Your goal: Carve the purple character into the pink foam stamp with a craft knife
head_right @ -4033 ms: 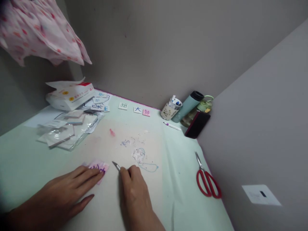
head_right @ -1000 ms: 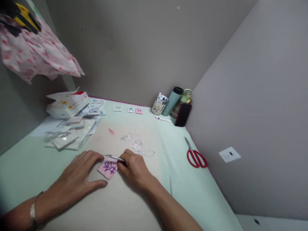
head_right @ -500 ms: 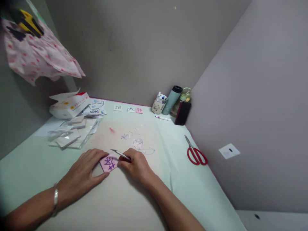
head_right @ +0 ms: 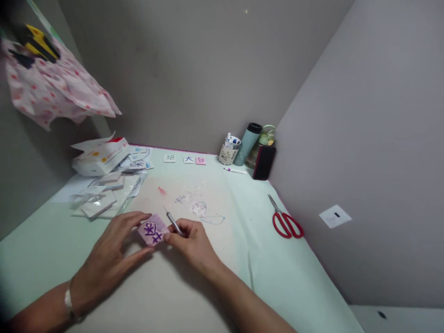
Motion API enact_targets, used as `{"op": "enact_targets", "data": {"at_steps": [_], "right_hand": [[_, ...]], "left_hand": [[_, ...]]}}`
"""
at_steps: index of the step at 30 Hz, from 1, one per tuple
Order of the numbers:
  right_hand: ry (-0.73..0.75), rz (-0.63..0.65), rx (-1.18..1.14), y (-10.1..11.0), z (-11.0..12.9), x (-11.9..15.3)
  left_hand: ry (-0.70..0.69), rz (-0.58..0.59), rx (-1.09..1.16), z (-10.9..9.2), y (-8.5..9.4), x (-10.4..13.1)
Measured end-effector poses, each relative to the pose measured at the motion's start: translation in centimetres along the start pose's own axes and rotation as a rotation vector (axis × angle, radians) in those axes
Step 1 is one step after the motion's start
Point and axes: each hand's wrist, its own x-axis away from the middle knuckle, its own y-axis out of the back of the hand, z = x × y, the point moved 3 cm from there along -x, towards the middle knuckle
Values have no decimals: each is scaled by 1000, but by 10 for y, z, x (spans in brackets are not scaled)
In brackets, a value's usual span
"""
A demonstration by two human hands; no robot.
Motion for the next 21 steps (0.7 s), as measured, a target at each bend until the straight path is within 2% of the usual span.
{"op": "enact_targets", "data": {"at_steps": [6,8,10,13,17,21], "right_hand": [[28,-90,36,-4,0,3],[32,-96,36,-6,-1,3],[43,-86,21,-8,-1,3],[61,-71,-3,-12,-2,3],[55,-54,6,-15,-5,4],[66,-47,59,-15,-8,6]], "left_hand": [[-64,-161,-82,-17,22,-3],[-103,-114,-1,-21,22,-4],[-118,-17,132,-22,18,-5],[-3,75,295,-17,10,-8],[180,109,415,-9,5,-9],[233,106,485,-7,7,-9]]}}
